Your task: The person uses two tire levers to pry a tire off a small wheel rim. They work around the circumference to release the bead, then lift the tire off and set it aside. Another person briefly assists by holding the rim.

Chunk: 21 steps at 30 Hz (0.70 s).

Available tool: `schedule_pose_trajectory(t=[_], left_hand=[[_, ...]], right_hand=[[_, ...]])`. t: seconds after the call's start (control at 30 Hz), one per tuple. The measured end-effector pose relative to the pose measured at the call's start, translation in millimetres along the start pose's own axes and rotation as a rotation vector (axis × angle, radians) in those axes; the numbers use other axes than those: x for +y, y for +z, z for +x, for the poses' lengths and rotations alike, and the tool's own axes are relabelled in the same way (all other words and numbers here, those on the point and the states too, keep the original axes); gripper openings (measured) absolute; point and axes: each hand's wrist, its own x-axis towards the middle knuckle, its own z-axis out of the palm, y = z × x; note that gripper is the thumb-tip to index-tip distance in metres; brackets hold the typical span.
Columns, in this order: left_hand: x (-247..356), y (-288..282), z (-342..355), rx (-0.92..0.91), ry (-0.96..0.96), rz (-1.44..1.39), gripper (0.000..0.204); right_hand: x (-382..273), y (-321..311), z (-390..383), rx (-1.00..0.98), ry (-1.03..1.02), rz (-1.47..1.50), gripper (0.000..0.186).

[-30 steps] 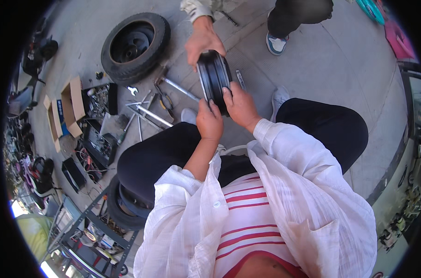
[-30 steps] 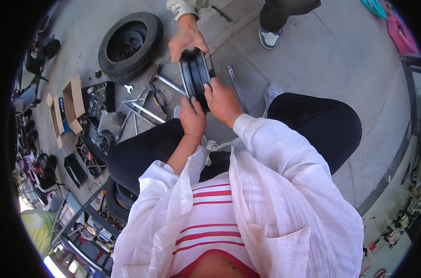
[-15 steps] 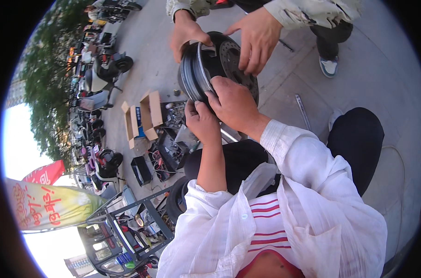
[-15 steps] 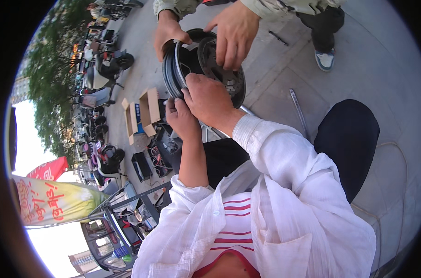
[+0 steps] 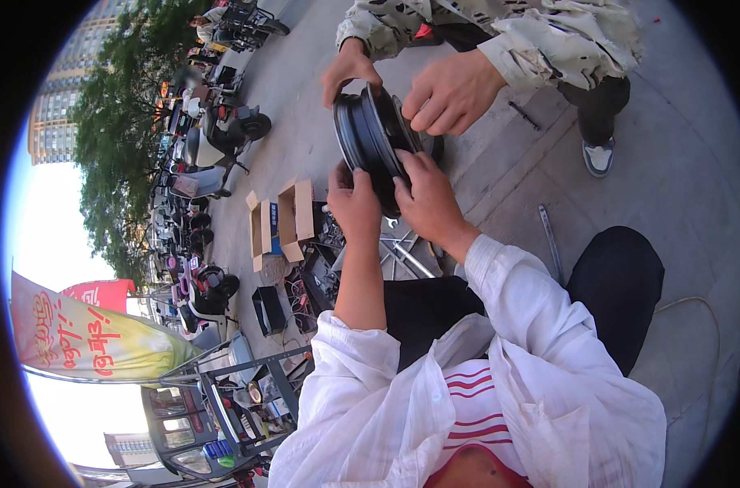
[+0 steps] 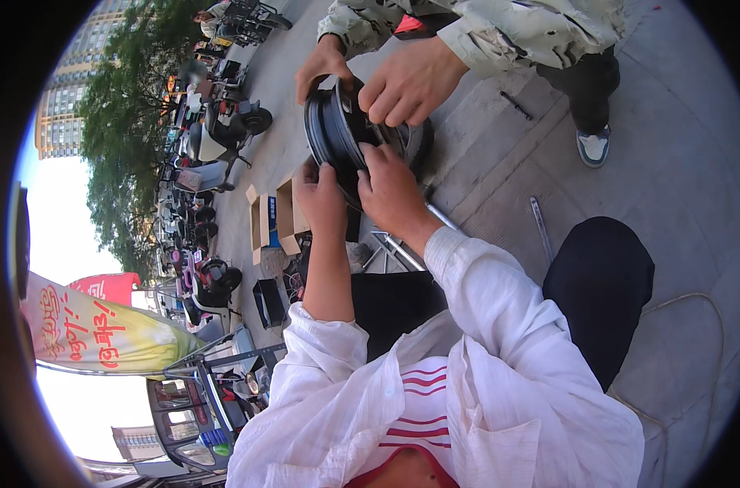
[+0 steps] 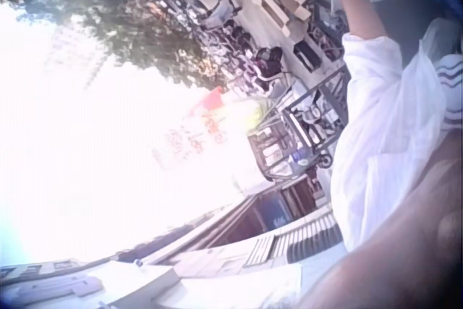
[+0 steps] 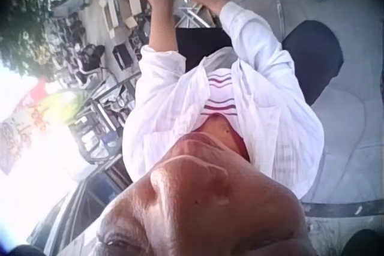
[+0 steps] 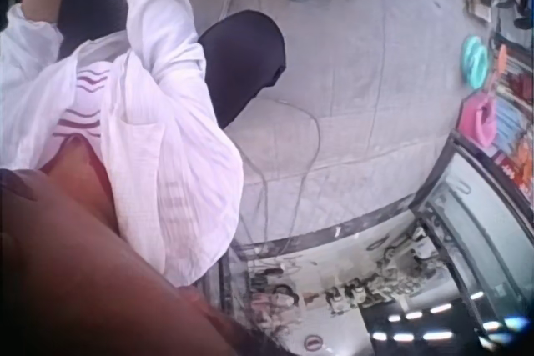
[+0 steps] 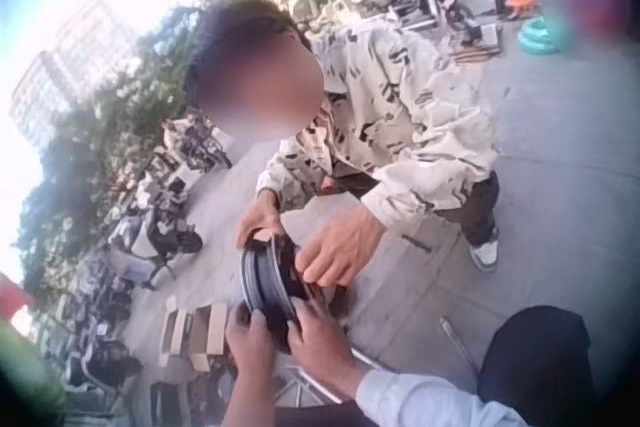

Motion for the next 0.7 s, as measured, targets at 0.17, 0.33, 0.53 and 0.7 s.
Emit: schedule_pose_trajectory(t=[0.17, 0.33, 0.53, 0.7], left_hand=[[-5, 4, 0, -0.246, -0.108, -0.176, 0.051], [-15, -28, -42, -0.312, -0.269, -0.12, 0.036], [-1, -56, -76, -0.332, -0.359, -0.315, 0.031], [32, -70, -75, -0.329, -0.318, -0.361, 0.024]], right_hand=[[6, -4, -18, 0.098, -0.099, -0.022, 0.048], [-5, -4, -57, -0.028, -0.044, -0.032, 0.034], [-47, -45, -74, -0.127, -0.066, -0.093, 0.023], [-101, -87, -79, -0.266, -0.142, -0.132, 0.02]])
